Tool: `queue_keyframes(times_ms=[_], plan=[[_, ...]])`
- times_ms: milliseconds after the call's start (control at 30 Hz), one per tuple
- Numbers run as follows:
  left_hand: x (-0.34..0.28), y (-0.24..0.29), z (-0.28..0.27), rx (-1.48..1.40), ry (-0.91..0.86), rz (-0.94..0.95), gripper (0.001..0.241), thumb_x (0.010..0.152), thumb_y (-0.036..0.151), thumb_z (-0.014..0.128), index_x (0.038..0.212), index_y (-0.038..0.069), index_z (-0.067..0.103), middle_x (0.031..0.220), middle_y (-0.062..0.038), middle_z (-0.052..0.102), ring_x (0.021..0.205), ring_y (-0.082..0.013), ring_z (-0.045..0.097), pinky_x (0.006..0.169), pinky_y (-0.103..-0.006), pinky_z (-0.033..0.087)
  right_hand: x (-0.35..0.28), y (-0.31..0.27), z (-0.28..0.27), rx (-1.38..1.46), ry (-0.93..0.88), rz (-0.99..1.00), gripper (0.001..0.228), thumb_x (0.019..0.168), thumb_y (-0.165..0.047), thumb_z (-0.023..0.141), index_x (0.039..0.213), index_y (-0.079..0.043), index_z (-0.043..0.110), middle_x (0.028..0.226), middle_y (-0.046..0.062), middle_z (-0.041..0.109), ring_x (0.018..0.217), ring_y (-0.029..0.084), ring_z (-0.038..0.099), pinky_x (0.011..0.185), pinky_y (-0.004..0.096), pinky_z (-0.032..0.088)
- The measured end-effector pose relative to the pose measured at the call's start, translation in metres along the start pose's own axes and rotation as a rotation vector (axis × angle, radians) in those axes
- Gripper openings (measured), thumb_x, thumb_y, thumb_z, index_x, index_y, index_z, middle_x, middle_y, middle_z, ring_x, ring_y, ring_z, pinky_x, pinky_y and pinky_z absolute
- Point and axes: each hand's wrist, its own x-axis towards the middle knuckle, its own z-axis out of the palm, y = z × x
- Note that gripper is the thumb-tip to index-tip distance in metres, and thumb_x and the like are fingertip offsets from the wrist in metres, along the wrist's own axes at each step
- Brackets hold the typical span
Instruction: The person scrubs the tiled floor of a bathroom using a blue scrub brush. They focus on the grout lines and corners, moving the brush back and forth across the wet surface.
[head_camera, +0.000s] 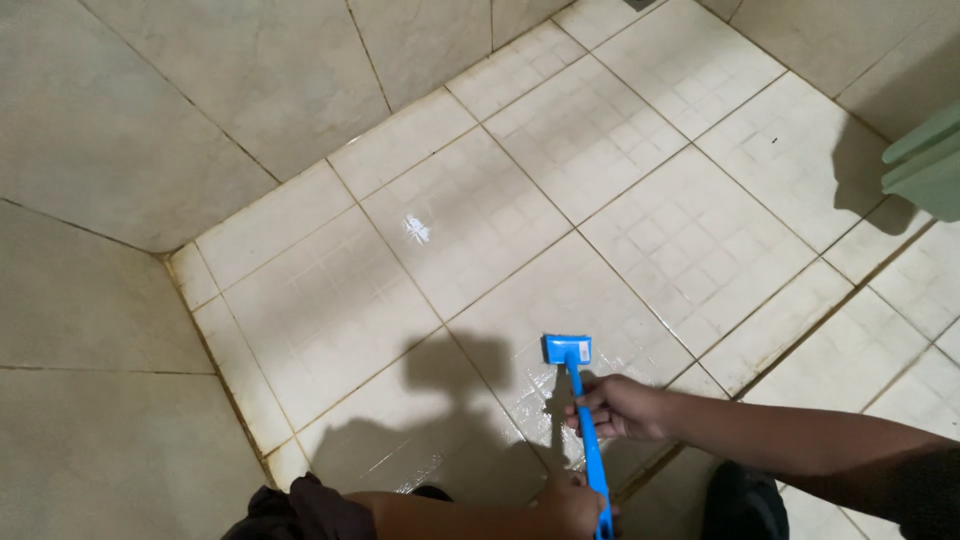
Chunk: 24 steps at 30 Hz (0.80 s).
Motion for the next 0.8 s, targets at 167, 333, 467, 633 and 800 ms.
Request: queue_keyframes(times_ms=[167,333,467,633,800], plan=[[0.059,0.034,0.006,-0.012,-0.001,-0.004,0.012,0.089,-0.005,0.06,0.101,-0.003,0.06,0.089,-0.022,0.076,0.074,-0.0335,0.076,0.059,-0.0471,0.062,-0.018,-0.013,-0.009,0.09,-0.028,-0.017,0.03,0.099,-0.006,0.048,0.128,-0.001,0.053,0.114,0.014,0.071,0.106,0.025,0.074,0.091,0.04,0.062],[0.083,0.06,0.013,0.022,-0.03,0.058,0.011,0.094,-0.002,0.061,0.104,-0.006,0.063,0.086,-0.021,0.075,0.069,-0.0279,0.075,0.056,-0.0407,0.062,-0.023,-0.033,-0.023,-0.047,0.042,-0.129,0.027,0.102,-0.013,0.046,0.124,-0.002,0.057,0.104,0.015,0.071,0.101,0.026,0.074,0.087,0.041,0.066],[0.077,0.121,0.037,0.078,-0.052,0.067,0.01,0.096,-0.002,0.059,0.103,-0.007,0.064,0.086,-0.02,0.074,0.066,-0.0255,0.072,0.053,-0.0373,0.06,0.008,-0.055,-0.072,0.022,0.127,-0.156,0.021,0.104,-0.013,0.044,0.117,-0.001,0.055,0.101,0.012,0.072,0.096,0.025,0.074,0.082,0.038,0.066],[0.092,0.186,0.062,0.143,-0.092,0.123,0.019,0.098,0.003,0.054,0.115,-0.005,0.06,0.095,-0.017,0.075,0.074,-0.0228,0.073,0.06,-0.0337,0.06,0.019,-0.099,-0.112,0.028,0.212,-0.276,0.018,0.105,-0.012,0.045,0.114,-0.001,0.057,0.099,0.015,0.073,0.09,0.025,0.075,0.077,0.04,0.064],[0.148,0.207,0.08,0.127,-0.164,0.211,0.023,0.096,0.004,0.053,0.116,-0.006,0.059,0.098,-0.017,0.073,0.075,-0.0219,0.071,0.06,-0.0335,0.058,0.029,-0.14,-0.147,0.012,0.239,-0.321,0.019,0.105,-0.01,0.045,0.114,0.001,0.057,0.099,0.017,0.072,0.088,0.025,0.074,0.071,0.037,0.065]])
